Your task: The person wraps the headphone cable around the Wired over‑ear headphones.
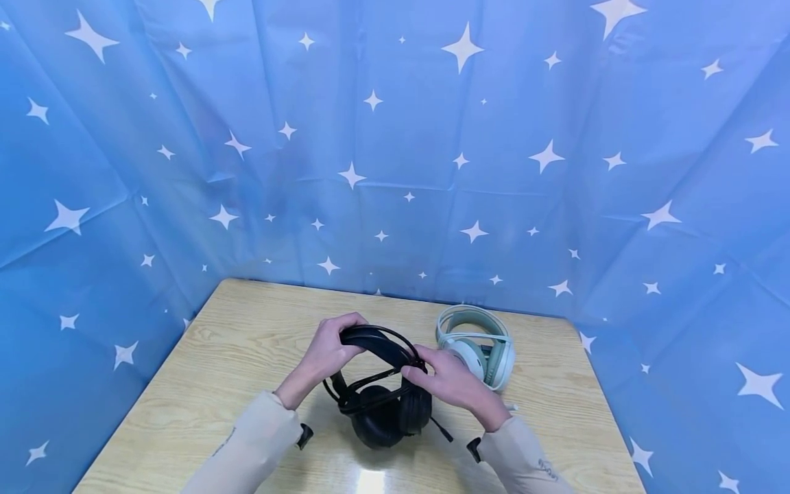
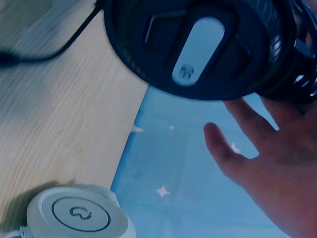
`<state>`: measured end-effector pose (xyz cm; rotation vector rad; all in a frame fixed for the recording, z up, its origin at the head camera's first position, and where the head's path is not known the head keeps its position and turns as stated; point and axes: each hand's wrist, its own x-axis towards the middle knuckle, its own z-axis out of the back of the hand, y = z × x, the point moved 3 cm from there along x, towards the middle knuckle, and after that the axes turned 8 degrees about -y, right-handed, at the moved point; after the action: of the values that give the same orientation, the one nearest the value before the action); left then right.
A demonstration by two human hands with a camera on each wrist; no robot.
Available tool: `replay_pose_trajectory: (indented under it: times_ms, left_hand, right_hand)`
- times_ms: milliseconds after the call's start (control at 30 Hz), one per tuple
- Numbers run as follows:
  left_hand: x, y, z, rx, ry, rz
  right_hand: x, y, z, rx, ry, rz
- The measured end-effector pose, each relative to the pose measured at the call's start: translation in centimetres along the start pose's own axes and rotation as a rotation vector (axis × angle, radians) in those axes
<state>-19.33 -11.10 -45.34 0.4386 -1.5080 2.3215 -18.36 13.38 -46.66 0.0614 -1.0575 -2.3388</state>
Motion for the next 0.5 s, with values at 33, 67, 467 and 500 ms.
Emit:
replay_pose_trajectory:
  times_ms: [33,67,467,500]
  left_hand:
    - [0.0,0.0,0.0,0.009,0.0,-0.001]
    - [0.0,0.0,-0.1,0.019,-0.001,-0.002]
    - [0.4,-0.5,-0.7,0.057,-0.008,0.02]
    - [0.5,-0.6,-0.8,0.063,-0.01,0.032]
  right_hand:
    - [0.0,0.0,0.0,-0.019,-0.007,0.017]
    - [0.1,-0.1,-0.1,-0.035,-0.014,0.034]
    - [0.2,-0.9,-0.2,-0.045,-0.028,-0.007]
    - [0.2,-1.1,-0.3,-0.028,-0.018,-0.032]
